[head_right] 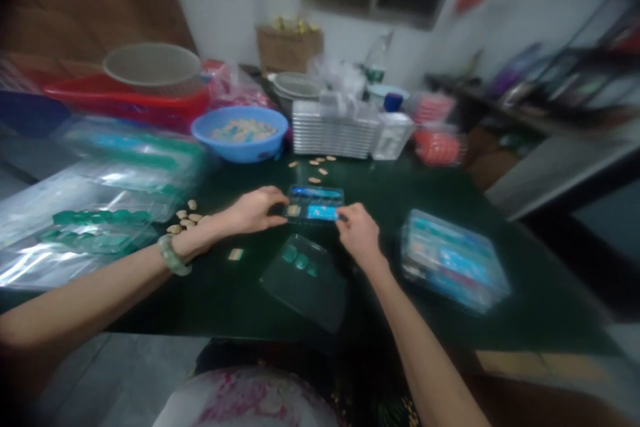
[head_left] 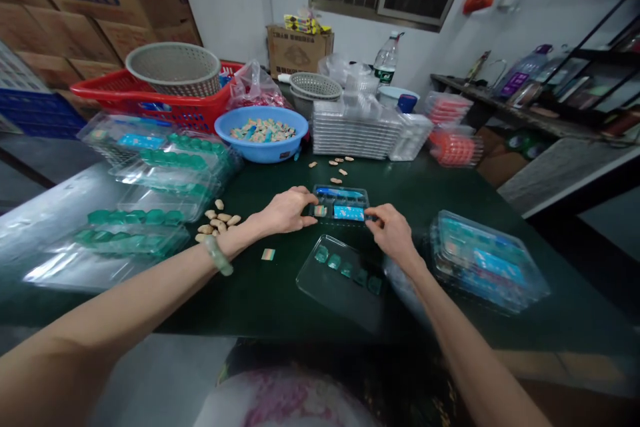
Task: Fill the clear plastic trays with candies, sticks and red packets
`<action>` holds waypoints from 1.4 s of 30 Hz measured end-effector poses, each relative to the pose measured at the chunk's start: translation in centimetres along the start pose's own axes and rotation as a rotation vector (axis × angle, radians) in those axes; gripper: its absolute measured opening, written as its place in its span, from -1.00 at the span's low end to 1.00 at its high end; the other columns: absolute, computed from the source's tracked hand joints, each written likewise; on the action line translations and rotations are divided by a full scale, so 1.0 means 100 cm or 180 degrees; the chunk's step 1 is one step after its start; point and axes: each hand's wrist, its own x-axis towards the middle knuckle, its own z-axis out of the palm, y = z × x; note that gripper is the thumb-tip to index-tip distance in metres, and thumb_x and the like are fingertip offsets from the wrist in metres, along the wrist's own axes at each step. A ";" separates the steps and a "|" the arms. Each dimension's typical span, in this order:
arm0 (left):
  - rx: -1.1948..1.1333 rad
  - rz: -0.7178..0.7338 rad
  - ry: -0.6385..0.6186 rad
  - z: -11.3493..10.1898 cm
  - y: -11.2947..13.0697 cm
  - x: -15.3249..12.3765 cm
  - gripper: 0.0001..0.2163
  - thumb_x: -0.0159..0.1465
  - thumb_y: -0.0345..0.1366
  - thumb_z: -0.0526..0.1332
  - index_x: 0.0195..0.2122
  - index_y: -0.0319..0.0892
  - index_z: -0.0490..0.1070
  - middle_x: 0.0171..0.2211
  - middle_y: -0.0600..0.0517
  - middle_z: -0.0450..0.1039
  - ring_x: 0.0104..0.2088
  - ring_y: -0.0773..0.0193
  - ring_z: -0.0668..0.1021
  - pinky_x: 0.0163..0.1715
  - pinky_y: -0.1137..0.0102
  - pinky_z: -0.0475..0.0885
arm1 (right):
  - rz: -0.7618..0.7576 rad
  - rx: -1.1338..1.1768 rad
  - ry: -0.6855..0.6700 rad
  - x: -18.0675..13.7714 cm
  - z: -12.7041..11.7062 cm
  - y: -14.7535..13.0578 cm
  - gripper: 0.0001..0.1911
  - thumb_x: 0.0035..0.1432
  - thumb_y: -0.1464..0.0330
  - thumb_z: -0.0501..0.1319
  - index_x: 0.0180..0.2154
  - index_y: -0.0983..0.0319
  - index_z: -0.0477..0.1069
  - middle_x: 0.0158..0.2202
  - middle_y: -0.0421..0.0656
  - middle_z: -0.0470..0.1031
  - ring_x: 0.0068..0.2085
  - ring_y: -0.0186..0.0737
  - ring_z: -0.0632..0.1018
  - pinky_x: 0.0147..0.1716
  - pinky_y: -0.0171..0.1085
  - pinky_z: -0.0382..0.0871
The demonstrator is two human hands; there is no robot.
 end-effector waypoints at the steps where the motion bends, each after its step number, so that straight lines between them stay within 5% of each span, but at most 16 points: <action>1: -0.0023 0.0051 -0.0054 0.003 0.000 0.007 -0.66 0.10 -0.17 0.21 -0.11 -0.16 0.37 -0.12 -0.06 0.33 -0.15 0.14 0.44 -0.24 0.36 0.34 | -0.0119 -0.0162 -0.0063 -0.003 0.003 0.000 -0.79 0.06 0.44 0.14 -0.24 0.17 0.46 -0.21 -0.17 0.39 -0.38 -0.33 0.44 -0.39 -0.35 0.27; 7: -0.0116 0.0212 -0.0233 0.013 0.002 0.018 -0.87 0.10 -0.27 0.22 -0.34 -0.18 0.44 -0.13 -0.03 0.27 -0.22 0.23 0.45 -0.25 0.39 0.34 | -0.0484 -0.0968 -0.0278 -0.001 0.013 -0.011 -0.81 0.13 0.45 0.11 -0.24 0.14 0.45 -0.24 -0.16 0.37 -0.27 -0.25 0.43 -0.41 -0.34 0.24; 12: -0.0211 0.0255 -0.0248 0.016 -0.001 0.010 -0.90 0.14 -0.28 0.18 -0.36 -0.17 0.43 -0.13 0.00 0.25 -0.22 0.25 0.43 -0.22 0.37 0.34 | -0.0399 -0.0498 -0.0196 -0.011 0.003 -0.011 -0.81 0.15 0.43 0.12 -0.18 0.19 0.40 -0.20 -0.16 0.37 -0.31 -0.28 0.44 -0.36 -0.34 0.30; 16: -0.0274 0.0222 -0.0215 0.015 -0.001 -0.007 -0.87 0.15 -0.27 0.17 -0.30 -0.15 0.43 -0.10 -0.02 0.23 -0.18 0.22 0.42 -0.18 0.33 0.34 | -0.0331 0.0006 -0.0149 -0.050 -0.020 -0.019 -0.79 0.19 0.37 0.10 -0.11 0.19 0.36 -0.13 -0.14 0.35 -0.30 -0.29 0.45 -0.30 -0.31 0.34; 21: -0.0489 -0.0008 0.0399 0.012 0.012 -0.049 -0.76 0.20 -0.25 0.12 -0.11 -0.16 0.36 -0.07 -0.05 0.24 -0.17 0.21 0.42 -0.14 0.30 0.35 | -0.0848 0.0050 -0.0186 -0.120 -0.030 -0.046 -0.68 0.10 0.25 0.22 -0.11 0.23 0.34 -0.13 -0.06 0.34 -0.14 -0.11 0.40 -0.19 -0.16 0.31; 25: -0.1226 -0.0237 0.0714 0.013 0.033 -0.086 -0.81 0.21 -0.23 0.12 -0.21 -0.18 0.39 -0.16 -0.03 0.33 -0.35 0.32 0.43 -0.35 0.40 0.37 | -0.0818 -0.0405 -0.0374 -0.155 -0.016 -0.062 -0.81 0.04 0.36 0.27 -0.26 0.24 0.38 -0.31 -0.11 0.37 -0.28 -0.11 0.38 -0.35 -0.17 0.25; 28: -0.1919 -0.0530 0.0589 0.016 0.052 -0.113 -0.82 0.20 -0.21 0.14 -0.28 -0.19 0.41 -0.25 -0.03 0.38 -0.39 0.33 0.41 -0.44 0.44 0.33 | -0.0917 -0.0621 -0.0362 -0.164 -0.010 -0.069 -0.96 0.05 0.47 0.20 -0.40 0.23 0.36 -0.45 -0.16 0.32 -0.38 -0.16 0.34 -0.40 -0.20 0.17; 33: -0.3128 -0.0962 -0.0463 0.023 0.079 -0.153 -0.78 0.19 -0.16 0.15 -0.33 -0.22 0.41 -0.43 0.02 0.37 -0.50 0.38 0.35 -0.52 0.47 0.26 | -0.1140 -0.0625 -0.0255 -0.171 -0.016 -0.073 -0.74 0.08 0.63 0.00 -0.55 0.24 0.25 -0.54 -0.17 0.24 -0.45 -0.21 0.28 -0.49 -0.24 0.05; 37: -0.3816 -0.0828 -0.1209 0.035 0.094 -0.173 -0.78 0.18 -0.18 0.18 -0.31 -0.25 0.43 -0.39 -0.03 0.41 -0.45 0.36 0.39 -0.47 0.46 0.28 | -0.1165 -0.0370 0.0146 -0.177 -0.022 -0.074 -0.72 0.12 0.63 -0.05 -0.53 0.26 0.27 -0.53 -0.14 0.23 -0.43 -0.21 0.27 -0.50 -0.25 0.04; 40: -0.4755 -0.1005 -0.1033 0.048 0.106 -0.176 -0.70 0.12 -0.24 0.26 -0.13 -0.20 0.40 -0.26 -0.08 0.43 -0.38 0.31 0.45 -0.43 0.45 0.31 | -0.1202 -0.0255 0.0336 -0.179 -0.023 -0.082 -0.80 0.13 0.58 0.02 -0.45 0.27 0.32 -0.53 -0.15 0.23 -0.43 -0.22 0.27 -0.48 -0.25 0.07; 42: -0.5546 -0.1201 -0.0563 0.054 0.114 -0.173 -0.56 0.06 -0.27 0.31 -0.02 -0.15 0.32 -0.11 -0.14 0.37 -0.29 0.22 0.48 -0.41 0.41 0.36 | -0.1291 -0.0243 0.0438 -0.177 -0.023 -0.093 -0.83 0.12 0.59 0.04 -0.40 0.27 0.34 -0.53 -0.15 0.25 -0.42 -0.21 0.29 -0.48 -0.25 0.08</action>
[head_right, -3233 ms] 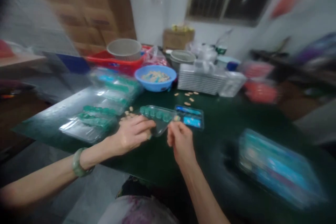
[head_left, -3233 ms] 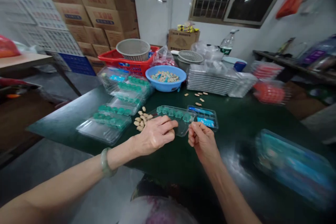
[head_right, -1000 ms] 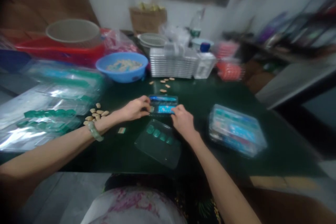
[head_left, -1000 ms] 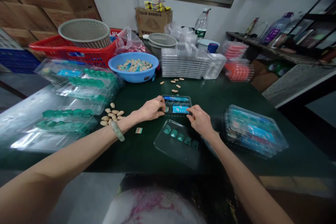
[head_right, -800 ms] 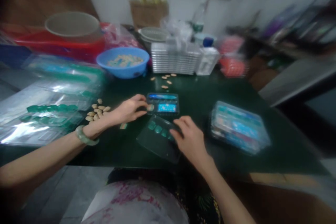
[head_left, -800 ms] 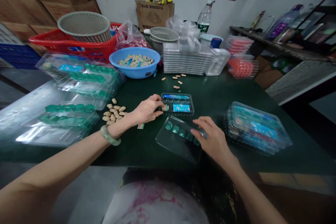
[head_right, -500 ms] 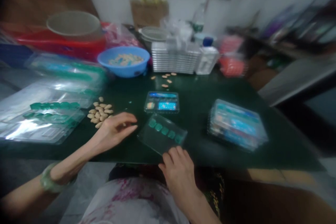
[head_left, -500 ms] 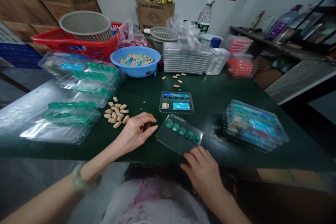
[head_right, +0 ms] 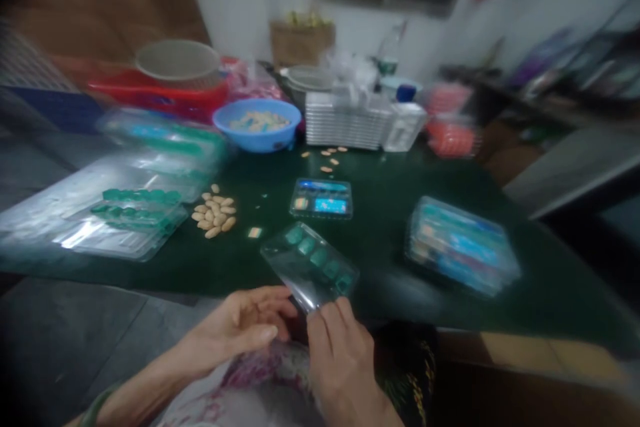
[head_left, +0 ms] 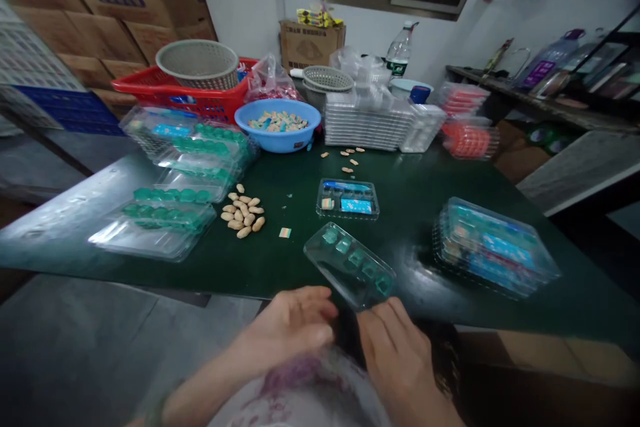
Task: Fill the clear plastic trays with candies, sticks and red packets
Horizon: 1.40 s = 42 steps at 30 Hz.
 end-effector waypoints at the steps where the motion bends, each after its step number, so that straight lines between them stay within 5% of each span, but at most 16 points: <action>1: -0.0378 0.0180 0.0157 0.004 -0.001 0.003 -0.51 0.04 -0.26 0.33 0.02 -0.13 0.29 -0.04 -0.17 0.32 -0.21 0.14 0.48 -0.37 0.37 0.38 | -0.0073 -0.0002 0.0065 0.004 0.000 -0.006 -0.83 0.11 0.59 0.04 -0.38 0.27 0.34 -0.52 -0.14 0.27 -0.41 -0.19 0.30 -0.48 -0.25 0.07; 6: -0.1670 0.1177 0.0487 0.013 0.014 0.022 -0.38 0.02 -0.04 0.29 0.10 -0.02 0.16 0.12 -0.13 0.15 0.10 -0.05 0.27 -0.03 0.11 0.27 | -0.0402 0.0002 0.0321 0.036 0.005 -0.042 -0.78 0.07 0.59 -0.01 -0.43 0.26 0.34 -0.52 -0.12 0.29 -0.42 -0.16 0.32 -0.51 -0.23 0.04; 13: -0.2370 0.1112 -0.0215 -0.006 0.035 0.039 -0.23 0.01 0.31 -0.05 0.18 -0.02 0.00 0.11 -0.23 0.17 0.15 -0.18 0.18 0.00 -0.06 0.10 | -0.0324 0.0670 0.0174 0.071 0.016 -0.079 -0.75 0.07 0.54 0.00 -0.58 0.22 0.27 -0.59 -0.17 0.27 -0.54 -0.25 0.31 -0.61 -0.23 0.04; 19: -0.2696 0.0773 -0.0590 -0.015 0.037 0.033 -0.19 0.03 0.30 -0.04 0.21 -0.09 -0.02 -0.04 -0.22 0.33 -0.04 -0.11 0.40 -0.08 0.05 0.22 | 0.0162 0.1059 0.0569 0.097 0.001 -0.036 -0.81 0.13 0.53 0.08 -0.33 0.19 0.43 -0.41 -0.13 0.37 -0.38 -0.23 0.38 -0.42 -0.24 0.30; 24: -0.2681 0.0598 -0.0751 -0.012 0.037 0.032 -0.22 0.01 0.28 0.03 0.16 -0.11 0.07 -0.01 -0.21 0.29 -0.07 -0.14 0.41 -0.14 0.00 0.25 | 0.0308 0.0825 0.0213 0.121 0.017 0.007 -0.77 0.14 0.47 0.09 -0.21 0.15 0.47 -0.15 -0.07 0.31 -0.14 -0.10 0.32 -0.24 -0.11 0.31; 36: -0.3008 0.0330 -0.0810 -0.005 0.038 0.039 -0.24 0.04 0.31 -0.09 0.11 -0.14 0.14 -0.07 -0.23 0.34 -0.13 -0.17 0.43 -0.21 0.00 0.27 | 0.0138 0.0514 0.0064 0.125 0.024 0.014 -0.83 0.14 0.49 0.10 -0.42 0.24 0.44 -0.18 -0.08 0.36 -0.11 -0.06 0.28 -0.18 -0.06 0.21; 42: -0.3066 0.0161 -0.0699 -0.003 0.039 0.043 -0.29 0.10 0.27 -0.13 0.05 -0.19 0.22 -0.17 -0.21 0.40 -0.20 -0.08 0.46 -0.23 0.04 0.28 | -0.0682 0.0100 -0.0230 0.122 0.025 0.022 -0.84 0.12 0.51 0.05 -0.41 0.31 0.39 -0.22 -0.04 0.38 -0.18 -0.07 0.30 -0.26 -0.11 0.22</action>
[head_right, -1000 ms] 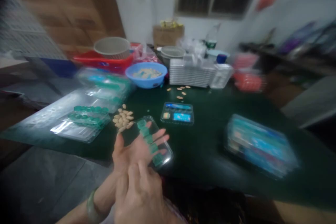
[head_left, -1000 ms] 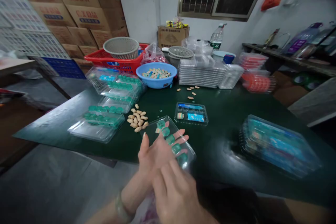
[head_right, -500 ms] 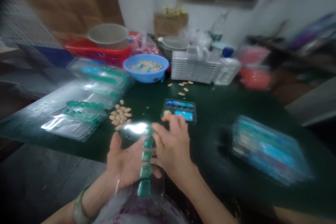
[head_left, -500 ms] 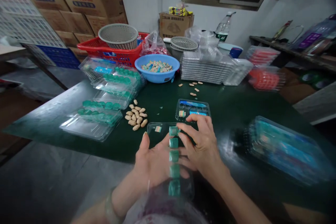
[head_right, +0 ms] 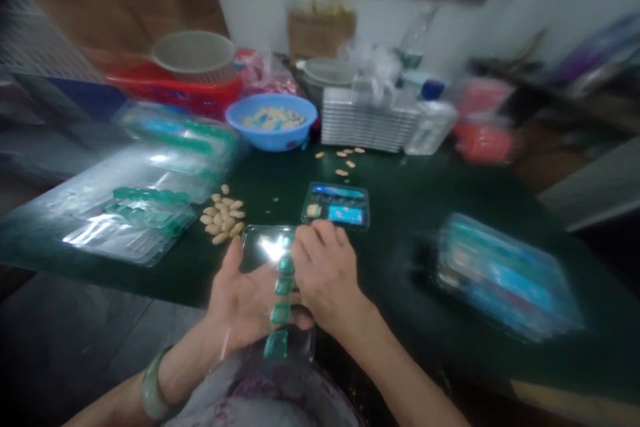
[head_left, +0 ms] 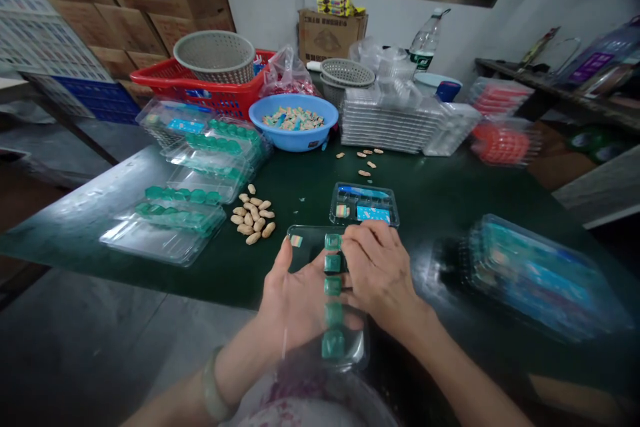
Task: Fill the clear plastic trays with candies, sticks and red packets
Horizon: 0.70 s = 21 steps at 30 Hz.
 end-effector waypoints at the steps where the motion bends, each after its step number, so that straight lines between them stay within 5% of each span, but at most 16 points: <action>1: 0.0030 -0.0006 0.0001 0.000 0.000 0.001 -0.29 0.11 0.27 -0.14 0.05 -0.20 0.22 -0.18 -0.21 0.40 -0.21 -0.08 0.46 -0.23 0.03 0.28 | -0.0176 0.0043 -0.0082 0.000 0.001 0.002 -0.82 0.11 0.53 0.03 -0.43 0.31 0.38 -0.27 -0.04 0.38 -0.21 -0.10 0.30 -0.28 -0.13 0.23; 6: 0.0194 -0.0065 -0.0060 0.004 0.002 0.003 -0.31 0.12 0.26 -0.16 0.02 -0.21 0.24 -0.23 -0.21 0.41 -0.25 -0.09 0.48 -0.27 0.07 0.29 | -0.0566 0.0058 -0.0660 0.005 -0.003 0.009 -0.81 0.09 0.59 0.02 -0.50 0.31 0.30 -0.40 -0.08 0.33 -0.30 -0.17 0.30 -0.34 -0.19 0.26; 11: 0.0268 0.0010 -0.0032 0.009 0.011 0.003 -0.34 0.16 0.23 -0.18 0.00 -0.21 0.27 -0.22 -0.20 0.40 -0.25 -0.06 0.48 -0.27 0.10 0.30 | -0.0480 0.0071 -0.0950 0.011 -0.012 0.010 -0.87 0.07 0.59 0.06 -0.44 0.30 0.29 -0.30 -0.06 0.37 -0.20 -0.13 0.33 -0.24 -0.15 0.28; 17: 0.0209 0.0035 -0.0045 0.012 0.013 0.003 -0.32 0.15 0.23 -0.18 -0.03 -0.27 0.28 -0.26 -0.21 0.39 -0.25 -0.08 0.47 -0.30 0.13 0.30 | 0.0122 0.1364 -0.0414 0.004 -0.008 0.016 -0.78 0.13 0.57 -0.01 -0.21 0.27 0.30 -0.17 -0.08 0.38 -0.13 -0.19 0.35 -0.14 -0.19 0.31; 21: 0.0122 0.0115 0.0009 0.015 0.008 0.003 -0.35 0.16 0.21 -0.15 -0.01 -0.26 0.27 -0.27 -0.18 0.39 -0.25 -0.05 0.47 -0.29 0.13 0.30 | 0.0444 0.1125 -0.0114 0.005 -0.006 0.011 -0.77 0.14 0.53 0.03 -0.14 0.28 0.31 -0.17 -0.08 0.39 -0.12 -0.15 0.34 -0.12 -0.16 0.27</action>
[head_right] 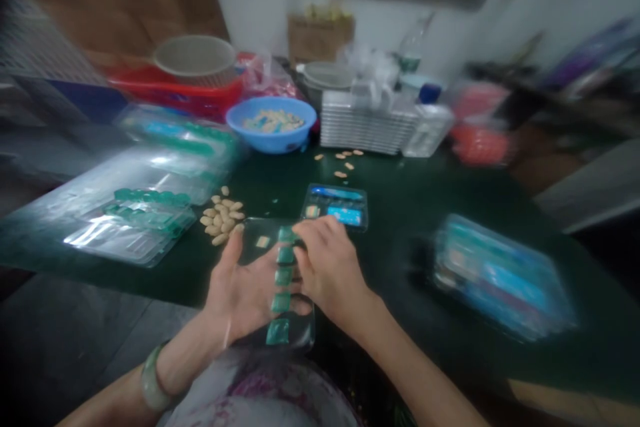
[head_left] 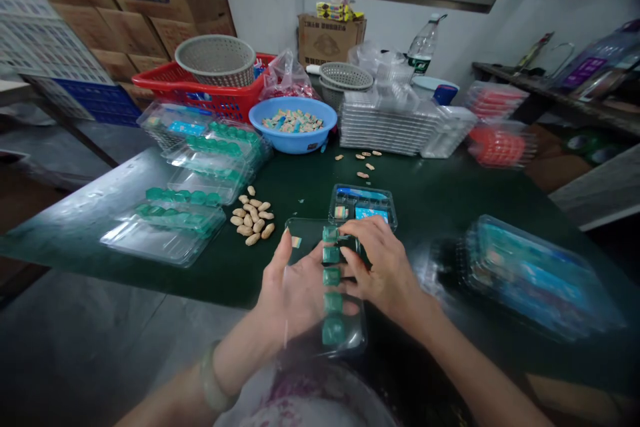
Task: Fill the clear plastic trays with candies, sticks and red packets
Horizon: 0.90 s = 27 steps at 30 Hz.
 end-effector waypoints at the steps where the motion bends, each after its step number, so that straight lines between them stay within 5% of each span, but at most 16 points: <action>1: -0.0014 0.0024 0.0009 0.001 -0.001 0.000 -0.35 0.17 0.21 -0.14 0.00 -0.25 0.27 -0.27 -0.17 0.39 -0.25 -0.03 0.47 -0.28 0.13 0.30 | 0.0026 -0.0213 0.0038 0.001 0.001 -0.002 -0.81 0.15 0.52 0.04 -0.19 0.28 0.34 -0.20 -0.08 0.40 -0.14 -0.13 0.33 -0.14 -0.14 0.25; 9: -0.0048 -0.0004 -0.0028 -0.001 -0.004 0.000 -0.35 0.18 0.19 -0.15 0.06 -0.23 0.22 -0.28 -0.15 0.39 -0.30 0.04 0.46 -0.30 0.18 0.31 | 0.0282 -0.1242 -0.0041 0.006 0.004 -0.010 -0.86 0.12 0.46 0.14 -0.46 0.23 0.41 -0.44 -0.15 0.35 -0.31 -0.16 0.31 -0.34 -0.18 0.13; 15: -0.0021 0.0007 0.0046 -0.001 -0.005 0.001 -0.37 0.17 0.19 -0.12 0.02 -0.22 0.26 -0.32 -0.12 0.39 -0.34 0.09 0.45 -0.33 0.20 0.31 | 0.0204 -0.1685 -0.0289 0.006 0.008 -0.010 -0.90 0.02 0.54 0.13 -0.48 0.26 0.33 -0.41 -0.11 0.33 -0.33 -0.14 0.27 -0.38 -0.18 0.09; 22: -0.0042 -0.0039 0.0032 0.002 -0.004 0.002 -0.39 0.17 0.19 -0.13 -0.06 -0.23 0.31 -0.33 -0.13 0.38 -0.35 0.10 0.45 -0.33 0.21 0.31 | 0.0123 -0.1226 0.0175 -0.002 0.012 -0.004 -0.81 0.15 0.52 0.05 -0.46 0.28 0.36 -0.47 -0.14 0.31 -0.35 -0.19 0.27 -0.33 -0.22 0.17; 27: -0.0010 0.0005 0.0062 0.002 -0.001 0.000 -0.39 0.18 0.18 -0.11 -0.01 -0.23 0.28 -0.33 -0.12 0.38 -0.34 0.09 0.45 -0.31 0.20 0.31 | -0.0038 -0.1287 0.0079 -0.001 0.010 -0.007 -0.84 0.14 0.51 0.08 -0.41 0.30 0.41 -0.45 -0.11 0.31 -0.34 -0.20 0.27 -0.38 -0.24 0.20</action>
